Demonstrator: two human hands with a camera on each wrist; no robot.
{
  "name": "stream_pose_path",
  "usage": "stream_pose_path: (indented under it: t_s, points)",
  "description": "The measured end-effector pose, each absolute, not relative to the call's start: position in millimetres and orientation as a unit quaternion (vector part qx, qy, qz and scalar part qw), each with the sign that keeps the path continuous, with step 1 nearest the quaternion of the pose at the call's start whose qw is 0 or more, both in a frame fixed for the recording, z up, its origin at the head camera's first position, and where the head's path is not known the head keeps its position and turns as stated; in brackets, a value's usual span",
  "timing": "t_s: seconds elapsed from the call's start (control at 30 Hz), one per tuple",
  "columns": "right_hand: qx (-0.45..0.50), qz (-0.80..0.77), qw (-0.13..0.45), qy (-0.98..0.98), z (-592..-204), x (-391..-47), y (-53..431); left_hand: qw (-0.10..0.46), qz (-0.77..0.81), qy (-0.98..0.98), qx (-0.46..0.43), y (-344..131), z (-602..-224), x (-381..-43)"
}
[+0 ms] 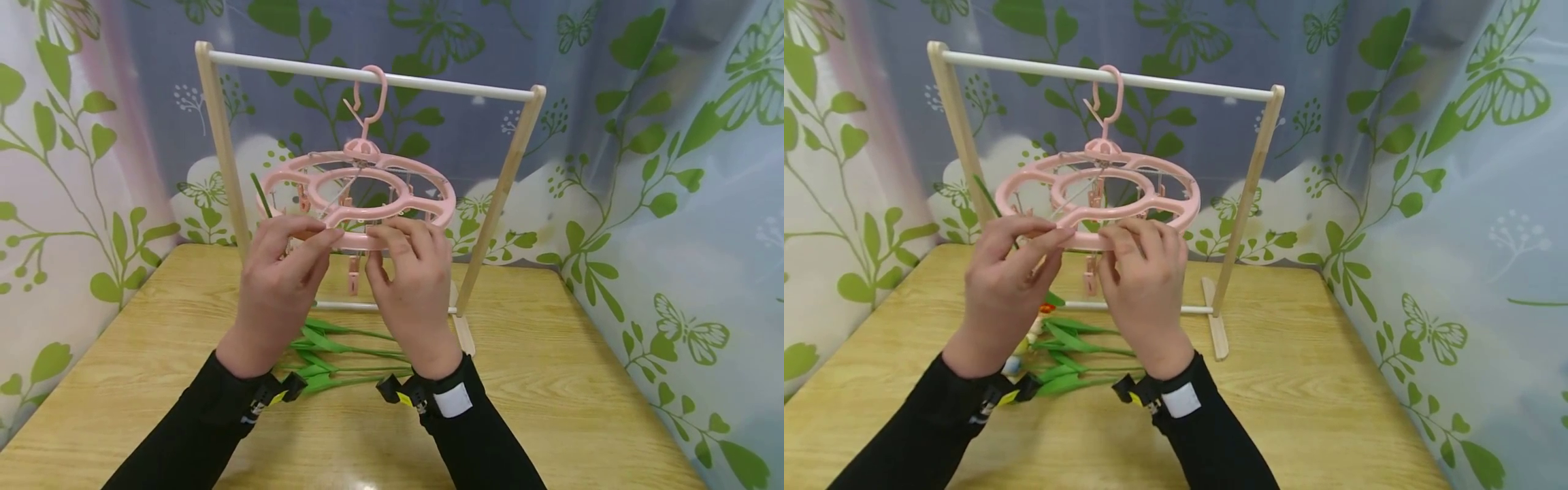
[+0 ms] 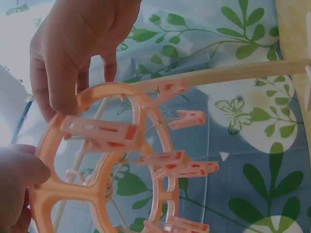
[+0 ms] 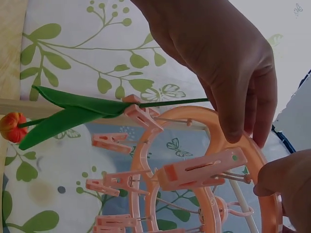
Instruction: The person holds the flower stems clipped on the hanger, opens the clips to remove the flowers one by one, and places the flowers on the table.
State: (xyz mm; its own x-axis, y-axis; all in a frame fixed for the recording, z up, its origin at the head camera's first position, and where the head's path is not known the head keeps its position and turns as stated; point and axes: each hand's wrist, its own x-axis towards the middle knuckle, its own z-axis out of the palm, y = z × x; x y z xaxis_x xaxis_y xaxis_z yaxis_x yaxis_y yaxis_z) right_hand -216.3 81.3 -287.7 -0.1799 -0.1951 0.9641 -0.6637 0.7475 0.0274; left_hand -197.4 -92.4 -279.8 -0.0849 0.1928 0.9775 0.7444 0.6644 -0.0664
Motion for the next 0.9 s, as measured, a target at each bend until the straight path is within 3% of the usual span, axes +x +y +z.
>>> stream_pose_path:
  t_s: [0.67, 0.9]
  points:
    - [0.288, 0.187, 0.580, -0.739, -292, -209, 74, 0.596, -0.216, -0.687, -0.353, -84, -286, -195]
    - [0.294, 0.211, 0.579, -0.731, -285, -210, 80, 0.667, -0.224, -0.656, -0.274, -91, -286, -200]
